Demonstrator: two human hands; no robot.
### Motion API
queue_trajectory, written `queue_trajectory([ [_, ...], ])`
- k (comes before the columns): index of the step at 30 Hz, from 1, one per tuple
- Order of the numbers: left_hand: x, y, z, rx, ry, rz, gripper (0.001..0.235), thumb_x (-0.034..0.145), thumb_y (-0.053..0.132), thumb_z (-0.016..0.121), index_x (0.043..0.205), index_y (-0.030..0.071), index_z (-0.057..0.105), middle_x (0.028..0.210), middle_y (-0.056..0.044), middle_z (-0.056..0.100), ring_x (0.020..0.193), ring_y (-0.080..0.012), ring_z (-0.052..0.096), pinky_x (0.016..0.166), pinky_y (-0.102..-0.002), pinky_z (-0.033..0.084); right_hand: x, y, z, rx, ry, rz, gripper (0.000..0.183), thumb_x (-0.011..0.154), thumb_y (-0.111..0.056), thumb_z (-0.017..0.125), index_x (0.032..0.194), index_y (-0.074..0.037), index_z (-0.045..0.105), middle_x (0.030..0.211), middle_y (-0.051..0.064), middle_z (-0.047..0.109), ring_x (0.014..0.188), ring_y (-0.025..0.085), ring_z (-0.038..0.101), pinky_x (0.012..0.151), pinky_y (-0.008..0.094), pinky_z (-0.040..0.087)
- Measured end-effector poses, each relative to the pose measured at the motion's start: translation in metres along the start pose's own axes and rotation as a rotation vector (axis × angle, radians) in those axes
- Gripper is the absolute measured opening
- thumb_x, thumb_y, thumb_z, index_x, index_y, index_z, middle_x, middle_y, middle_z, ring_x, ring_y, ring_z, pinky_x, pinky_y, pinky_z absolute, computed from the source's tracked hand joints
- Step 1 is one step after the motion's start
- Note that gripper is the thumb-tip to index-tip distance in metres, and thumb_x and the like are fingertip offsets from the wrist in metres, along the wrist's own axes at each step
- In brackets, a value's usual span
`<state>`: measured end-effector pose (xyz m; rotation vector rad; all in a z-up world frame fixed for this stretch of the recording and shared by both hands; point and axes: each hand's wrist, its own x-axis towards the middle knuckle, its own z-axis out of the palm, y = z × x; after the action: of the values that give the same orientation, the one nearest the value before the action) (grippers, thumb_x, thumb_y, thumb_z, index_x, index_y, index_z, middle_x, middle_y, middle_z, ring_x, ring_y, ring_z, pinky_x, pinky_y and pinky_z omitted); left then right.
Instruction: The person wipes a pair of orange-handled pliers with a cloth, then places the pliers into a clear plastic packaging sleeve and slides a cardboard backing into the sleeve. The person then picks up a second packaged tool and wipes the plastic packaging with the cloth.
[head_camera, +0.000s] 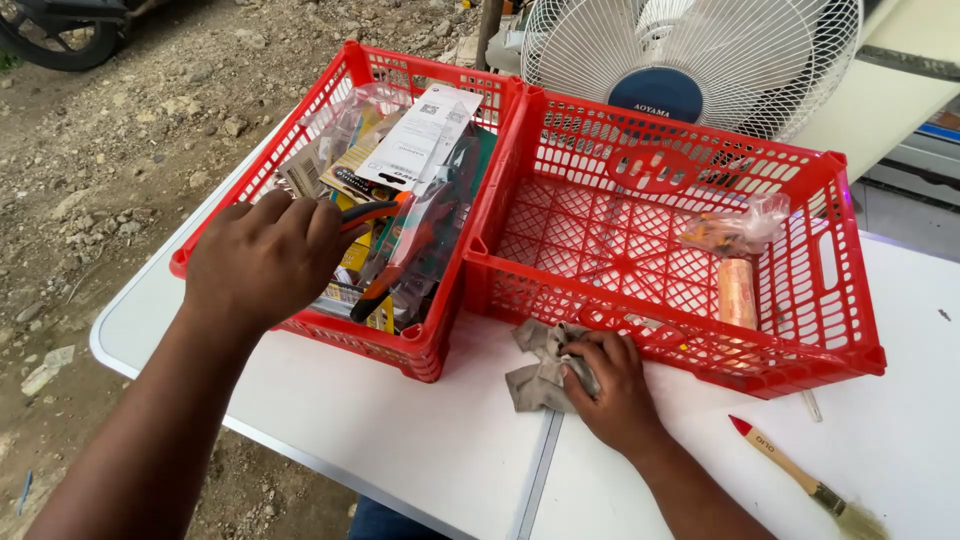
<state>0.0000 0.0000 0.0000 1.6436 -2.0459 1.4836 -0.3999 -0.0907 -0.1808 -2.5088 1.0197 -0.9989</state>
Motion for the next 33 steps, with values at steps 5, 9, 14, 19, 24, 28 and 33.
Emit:
queue_trajectory([
  [5,0.000,-0.007,-0.011,0.085,0.057,0.010,0.043,0.120,0.047,0.063,0.086,0.023,0.053,0.071,0.006,0.049,0.064,-0.0138,0.051,0.055,-0.029,0.037,0.000,0.000,0.000,-0.003,-0.009,0.014,0.028,0.089,-0.025,0.070,0.114,-0.011,0.069,0.111,0.007,0.059,0.104,0.027,0.054,0.093,0.045,0.049],
  [9,0.006,-0.019,-0.030,0.322,0.105,0.098,0.036,0.123,0.046,0.068,0.095,0.025,0.059,0.073,0.010,0.045,0.066,-0.0082,0.047,0.060,-0.024,0.033,0.000,0.001,0.000,0.003,-0.008,0.013,0.028,0.089,-0.025,0.069,0.113,-0.012,0.070,0.110,0.007,0.058,0.103,0.028,0.054,0.092,0.045,0.049],
  [14,-0.004,-0.040,-0.030,0.331,0.144,0.102,0.034,0.124,0.043,0.071,0.098,0.024,0.062,0.075,0.008,0.048,0.070,-0.0091,0.050,0.061,-0.024,0.035,0.001,-0.001,0.000,-0.001,0.011,-0.006,0.026,0.091,-0.026,0.068,0.113,-0.012,0.069,0.110,0.008,0.060,0.103,0.028,0.054,0.091,0.045,0.049],
  [19,-0.018,-0.050,-0.038,0.369,0.179,0.064,0.038,0.128,0.045,0.073,0.099,0.023,0.062,0.075,0.006,0.048,0.070,-0.0115,0.050,0.062,-0.026,0.034,0.000,-0.001,0.000,-0.019,0.019,-0.016,0.026,0.091,-0.025,0.069,0.112,-0.011,0.069,0.111,0.008,0.060,0.102,0.028,0.055,0.091,0.045,0.048],
  [24,-0.037,-0.056,-0.052,0.380,0.271,-0.031,0.034,0.122,0.034,0.049,0.099,0.018,0.066,0.075,0.003,0.048,0.066,-0.0148,0.051,0.059,-0.028,0.030,-0.003,-0.015,-0.003,-0.167,-0.071,0.058,0.055,0.083,-0.056,0.072,0.121,-0.018,0.063,0.121,0.009,0.056,0.113,0.030,0.052,0.097,0.049,0.045],
  [28,-0.033,-0.036,-0.062,0.332,0.390,-0.084,0.030,0.120,0.034,0.057,0.102,0.013,0.069,0.076,0.001,0.059,0.063,-0.0180,0.059,0.058,-0.029,0.033,-0.007,-0.026,0.003,-0.228,-0.025,0.062,0.052,0.082,-0.045,0.075,0.121,-0.014,0.059,0.132,0.014,0.050,0.123,0.034,0.051,0.098,0.053,0.046],
  [33,-0.017,0.043,-0.076,-0.253,0.483,-0.349,0.038,0.109,0.032,0.055,0.106,-0.002,0.071,0.070,-0.012,0.052,0.054,-0.0272,0.049,0.049,-0.041,0.039,-0.006,-0.024,-0.009,-0.121,-0.120,-0.086,0.040,0.081,-0.013,0.077,0.114,-0.007,0.056,0.118,0.013,0.063,0.121,0.033,0.059,0.106,0.047,0.047],
])
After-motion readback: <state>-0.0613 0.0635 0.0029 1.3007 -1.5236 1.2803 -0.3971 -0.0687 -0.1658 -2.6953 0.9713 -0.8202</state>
